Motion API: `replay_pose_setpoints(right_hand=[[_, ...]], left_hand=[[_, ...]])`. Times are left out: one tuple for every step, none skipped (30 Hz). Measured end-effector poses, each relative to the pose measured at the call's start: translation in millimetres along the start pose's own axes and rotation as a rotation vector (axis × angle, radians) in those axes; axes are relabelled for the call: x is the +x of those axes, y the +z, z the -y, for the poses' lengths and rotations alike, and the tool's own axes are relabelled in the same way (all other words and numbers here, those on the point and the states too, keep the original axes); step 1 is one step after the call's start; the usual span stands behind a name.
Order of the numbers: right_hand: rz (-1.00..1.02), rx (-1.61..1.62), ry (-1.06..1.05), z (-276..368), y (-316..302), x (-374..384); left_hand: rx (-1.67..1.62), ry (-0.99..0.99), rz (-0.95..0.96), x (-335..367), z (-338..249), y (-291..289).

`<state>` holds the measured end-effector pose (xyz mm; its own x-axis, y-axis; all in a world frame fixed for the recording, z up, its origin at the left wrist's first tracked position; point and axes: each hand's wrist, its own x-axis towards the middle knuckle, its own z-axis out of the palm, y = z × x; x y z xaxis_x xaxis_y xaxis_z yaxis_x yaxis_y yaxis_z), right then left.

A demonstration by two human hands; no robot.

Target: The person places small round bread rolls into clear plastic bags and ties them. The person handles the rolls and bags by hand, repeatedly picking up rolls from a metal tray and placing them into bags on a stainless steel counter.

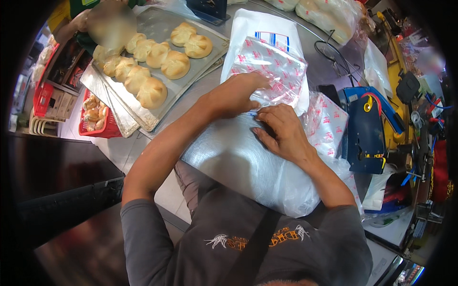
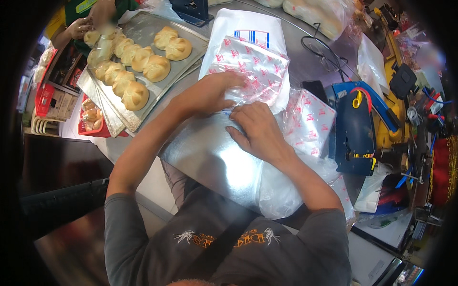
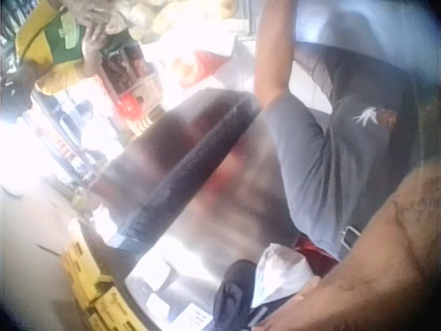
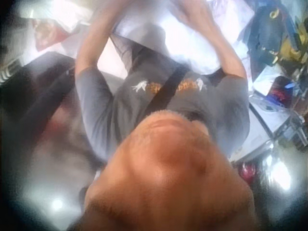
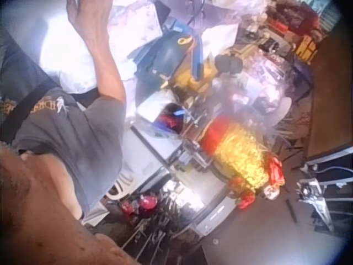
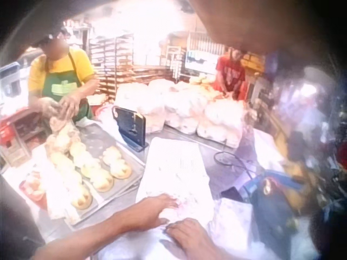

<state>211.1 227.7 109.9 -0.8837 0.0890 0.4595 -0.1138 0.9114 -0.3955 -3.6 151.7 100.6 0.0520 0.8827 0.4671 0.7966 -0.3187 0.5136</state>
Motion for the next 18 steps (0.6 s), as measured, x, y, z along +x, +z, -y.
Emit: replay_pose_setpoints(right_hand=[[-0.019,-0.013,0.032,1,0,-2],[-0.033,-0.004,0.026,2,0,-4],[-0.035,0.006,0.031,3,0,-4],[-0.037,0.016,0.035,4,0,-5],[-0.047,0.025,0.037,4,0,-5],[-0.058,0.032,0.038,5,0,-5],[-0.057,0.039,0.042,5,0,-5],[-0.070,0.053,0.035,5,0,-5],[-0.070,0.069,0.031,5,0,-5],[-0.085,0.092,0.028,5,1,-6],[-0.092,0.102,0.010,5,0,-5],[-0.111,0.119,-0.005,6,0,-5],[-0.116,0.135,-0.013,7,-1,-5],[-0.128,0.145,-0.023,8,-1,-4],[-0.126,0.154,-0.029,10,-2,-2],[-0.124,0.164,-0.057,12,-3,0],[-0.119,0.139,-0.037,14,-4,3],[-0.114,0.118,-0.046,16,-4,5]], left_hand=[[0.057,-0.015,0.020,-6,-4,2],[0.117,-0.029,0.039,-8,-6,3],[0.161,-0.044,0.063,-9,-7,5],[0.207,-0.059,0.086,-9,-9,6],[0.253,-0.074,0.107,-8,-10,7],[0.268,-0.075,0.130,-7,-10,8],[0.283,-0.074,0.152,-5,-11,8],[0.296,-0.062,0.151,-3,-11,8],[0.255,-0.067,0.098,-1,-11,8],[0.212,-0.063,0.023,2,-10,7],[0.169,-0.078,-0.028,4,-10,5],[0.146,-0.073,-0.038,6,-9,3],[0.122,-0.087,-0.025,9,-7,1],[0.098,-0.101,-0.014,11,-5,-2],[0.036,-0.144,0.038,14,-2,-4],[-0.023,-0.190,0.084,17,1,-7],[-0.076,-0.240,0.123,20,4,-10],[-0.077,-0.234,0.108,25,6,-13]])
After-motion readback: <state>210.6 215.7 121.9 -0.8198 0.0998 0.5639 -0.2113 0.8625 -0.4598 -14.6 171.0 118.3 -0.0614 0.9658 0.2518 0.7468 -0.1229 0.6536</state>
